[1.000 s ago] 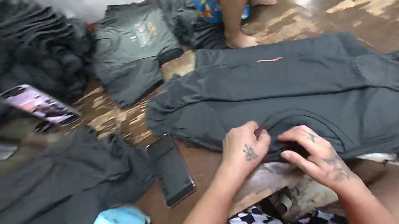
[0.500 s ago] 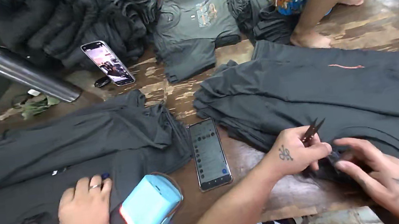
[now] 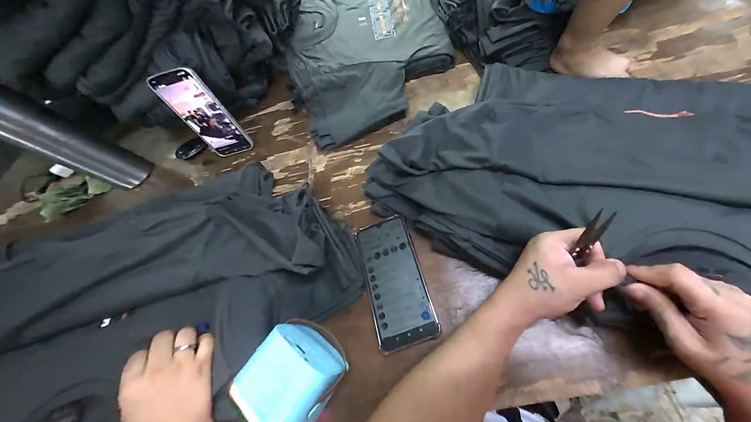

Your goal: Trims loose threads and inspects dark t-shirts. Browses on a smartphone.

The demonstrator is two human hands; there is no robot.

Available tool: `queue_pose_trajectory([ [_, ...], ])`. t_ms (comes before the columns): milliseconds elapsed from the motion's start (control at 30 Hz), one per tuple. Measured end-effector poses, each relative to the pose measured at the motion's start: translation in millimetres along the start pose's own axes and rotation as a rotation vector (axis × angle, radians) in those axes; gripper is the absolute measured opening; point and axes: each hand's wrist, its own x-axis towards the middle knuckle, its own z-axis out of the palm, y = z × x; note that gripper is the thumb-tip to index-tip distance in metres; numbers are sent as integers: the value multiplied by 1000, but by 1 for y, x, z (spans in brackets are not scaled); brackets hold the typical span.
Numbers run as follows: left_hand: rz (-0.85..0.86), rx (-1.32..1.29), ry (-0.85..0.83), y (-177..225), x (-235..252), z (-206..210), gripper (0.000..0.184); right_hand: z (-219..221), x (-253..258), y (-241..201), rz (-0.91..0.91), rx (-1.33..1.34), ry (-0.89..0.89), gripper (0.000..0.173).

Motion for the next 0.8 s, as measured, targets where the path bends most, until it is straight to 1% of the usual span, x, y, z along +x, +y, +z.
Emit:
queue_pose_trajectory([
  [67, -15, -10, -6, 2, 0, 0, 20, -6, -10, 1, 19, 10, 33, 31],
  [167, -17, -27, -3, 2, -1, 1, 21, -10, -19, 1, 48, 64, 48, 34],
  [267, -48, -56, 37, 2, 0, 1, 18, -20, -11, -1, 136, 217, -37, 36],
  [300, -55, -53, 45, 2, 2, 2, 18, -24, -4, -4, 171, 226, -83, 42],
  [367, -59, -47, 50, 1, 5, 5, 19, -24, 9, -10, 193, 152, -136, 60],
  [400, -55, -39, 48, -1, 6, 6, 20, -19, 15, -12, 178, 100, -131, 62],
  [433, -51, -24, 42, -3, 7, 5, 20, -12, 19, -11, 147, 54, -108, 53],
  [467, -49, -5, 35, -4, 8, 5, 21, -7, 20, -9, 107, 21, -86, 41],
  [533, -50, 6, 23, -6, 8, 5, 23, -9, 17, -5, 55, 10, -74, 25],
  [567, -51, 4, 18, -6, 8, 5, 24, -14, 15, -5, 45, 13, -78, 23],
  [633, -45, 39, 10, -5, 8, 5, 24, -19, 7, -4, 35, -2, -65, 24],
  [667, -32, 121, 7, -3, 8, 4, 22, -19, 3, -3, 32, -9, -56, 26],
  [700, -3, 286, 7, -1, 8, 3, 17, -18, 0, -4, 34, -8, -46, 28],
  [733, 42, 527, 10, 2, 6, 2, 13, -17, -4, -5, 43, 12, -30, 29],
  [767, 95, 763, 20, 5, 3, 2, 17, -14, -8, -6, 51, 41, -5, 29],
  [800, 107, 944, 16, 11, -2, 2, 26, -13, -11, -7, 58, 68, 18, 27],
])
